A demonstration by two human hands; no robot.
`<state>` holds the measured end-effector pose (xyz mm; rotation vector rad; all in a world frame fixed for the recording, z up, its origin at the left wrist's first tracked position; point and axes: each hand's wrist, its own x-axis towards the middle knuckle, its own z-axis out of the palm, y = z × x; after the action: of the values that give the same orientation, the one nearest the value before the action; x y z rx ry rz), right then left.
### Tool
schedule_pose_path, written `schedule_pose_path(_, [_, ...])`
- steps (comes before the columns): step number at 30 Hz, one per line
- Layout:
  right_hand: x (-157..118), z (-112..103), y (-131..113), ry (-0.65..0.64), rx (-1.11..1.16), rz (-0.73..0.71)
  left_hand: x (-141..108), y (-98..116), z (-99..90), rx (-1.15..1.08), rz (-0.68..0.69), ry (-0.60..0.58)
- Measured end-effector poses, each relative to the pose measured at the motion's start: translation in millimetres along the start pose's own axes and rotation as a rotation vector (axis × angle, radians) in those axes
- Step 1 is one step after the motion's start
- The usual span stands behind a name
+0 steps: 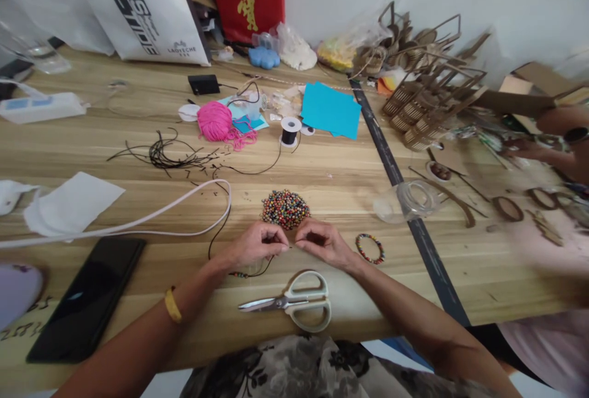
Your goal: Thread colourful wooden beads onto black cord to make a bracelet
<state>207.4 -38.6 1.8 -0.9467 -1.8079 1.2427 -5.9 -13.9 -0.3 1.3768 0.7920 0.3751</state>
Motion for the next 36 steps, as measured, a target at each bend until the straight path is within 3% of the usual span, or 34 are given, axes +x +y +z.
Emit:
schedule_pose_path(5, [4.1, -24.7, 7.4, 0.275, -0.083, 0.124, -0.1, 0.7, 0.2, -0.018, -0.014, 0.037])
schedule_pose_path(8, [5.2, -35.1, 15.6, 0.323, -0.162, 0.181, -0.3, -1.5, 0.2, -0.016, -0.019, 0.056])
schedule_pose_path(19, [3.2, -35.4, 19.1, 0.093, -0.602, 0.064, -0.5, 2.8, 0.9, 0.022, -0.017, 0.064])
schedule_pose_path(36, [4.5, -27.1, 7.2, 0.066, -0.664, 0.027, 0.1, 0.7, 1.7, 0.009, -0.009, 0.054])
